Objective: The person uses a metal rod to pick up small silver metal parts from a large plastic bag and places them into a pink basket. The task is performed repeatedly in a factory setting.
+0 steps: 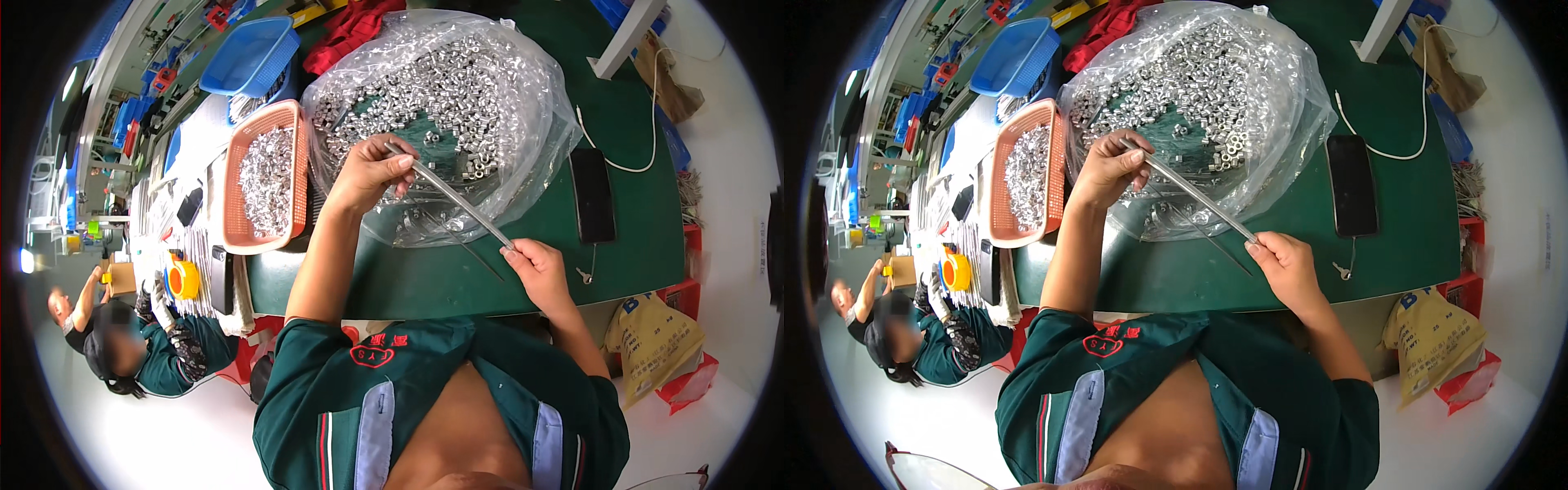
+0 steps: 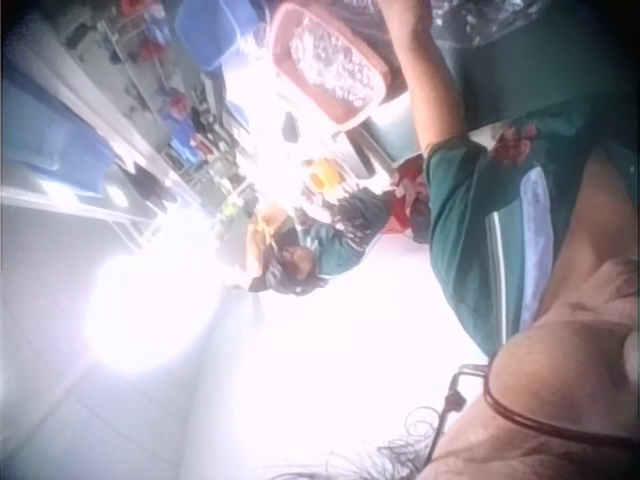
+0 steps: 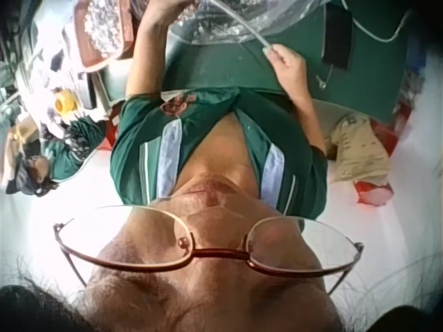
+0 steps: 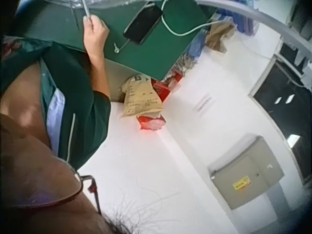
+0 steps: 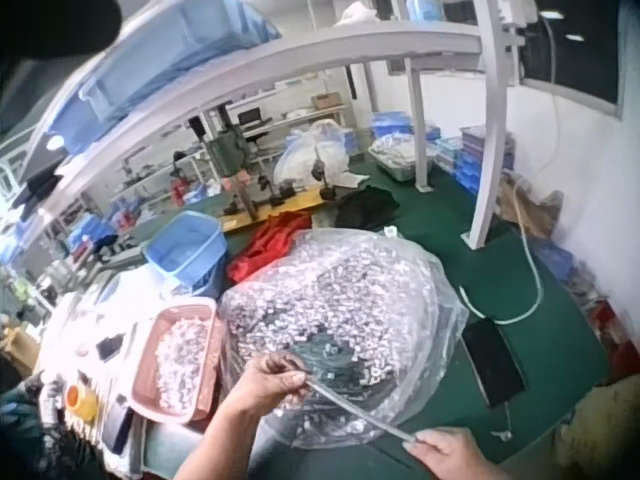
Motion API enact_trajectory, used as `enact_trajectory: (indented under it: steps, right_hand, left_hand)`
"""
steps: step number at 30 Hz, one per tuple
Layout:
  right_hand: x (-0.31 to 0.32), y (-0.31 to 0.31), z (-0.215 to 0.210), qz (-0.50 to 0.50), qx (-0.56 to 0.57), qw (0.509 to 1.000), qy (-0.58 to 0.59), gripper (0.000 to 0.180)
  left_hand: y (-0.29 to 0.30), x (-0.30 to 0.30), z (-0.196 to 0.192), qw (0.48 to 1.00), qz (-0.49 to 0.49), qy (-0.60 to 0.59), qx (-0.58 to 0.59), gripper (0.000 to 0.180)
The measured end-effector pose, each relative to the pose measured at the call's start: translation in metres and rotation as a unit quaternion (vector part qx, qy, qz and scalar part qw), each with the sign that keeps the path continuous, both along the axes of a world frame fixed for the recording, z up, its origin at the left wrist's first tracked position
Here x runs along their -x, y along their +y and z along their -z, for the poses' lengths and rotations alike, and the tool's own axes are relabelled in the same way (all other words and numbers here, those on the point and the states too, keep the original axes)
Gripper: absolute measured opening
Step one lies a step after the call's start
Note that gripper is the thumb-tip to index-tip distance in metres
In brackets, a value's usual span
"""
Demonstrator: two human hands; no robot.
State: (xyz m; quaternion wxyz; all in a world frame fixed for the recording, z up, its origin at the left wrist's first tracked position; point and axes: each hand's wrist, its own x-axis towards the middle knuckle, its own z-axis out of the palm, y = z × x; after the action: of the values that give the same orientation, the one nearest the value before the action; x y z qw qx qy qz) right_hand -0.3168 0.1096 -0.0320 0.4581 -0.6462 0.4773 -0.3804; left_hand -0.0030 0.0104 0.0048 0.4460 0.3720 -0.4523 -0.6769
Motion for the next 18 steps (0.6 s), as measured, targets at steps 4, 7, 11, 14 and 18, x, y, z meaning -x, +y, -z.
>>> enact_trajectory:
  steps: [4,7,11,14,18]
  right_hand:
    - [0.005,-0.004,0.004,0.022,-0.071,0.996,-0.044,0.014]
    - [0.009,-0.004,0.001,0.052,-0.160,0.981,-0.096,0.015]
    - [0.006,-0.005,0.000,0.050,-0.135,0.985,-0.093,0.015]
    - [0.005,-0.004,-0.001,0.040,-0.101,0.992,-0.062,0.015]
    - [0.005,-0.004,-0.002,0.039,-0.091,0.993,-0.062,0.015]
  left_hand:
    - [-0.009,-0.001,-0.005,0.993,-0.013,-0.110,0.051,0.030]
    - [-0.012,0.004,0.009,0.921,-0.067,-0.358,0.138,0.025]
    - [-0.012,0.029,0.017,0.803,-0.014,-0.538,0.257,0.023]
    - [-0.012,0.037,0.029,0.741,-0.023,-0.596,0.309,0.018]
    - [-0.011,0.039,0.026,0.735,-0.041,-0.598,0.317,0.017]
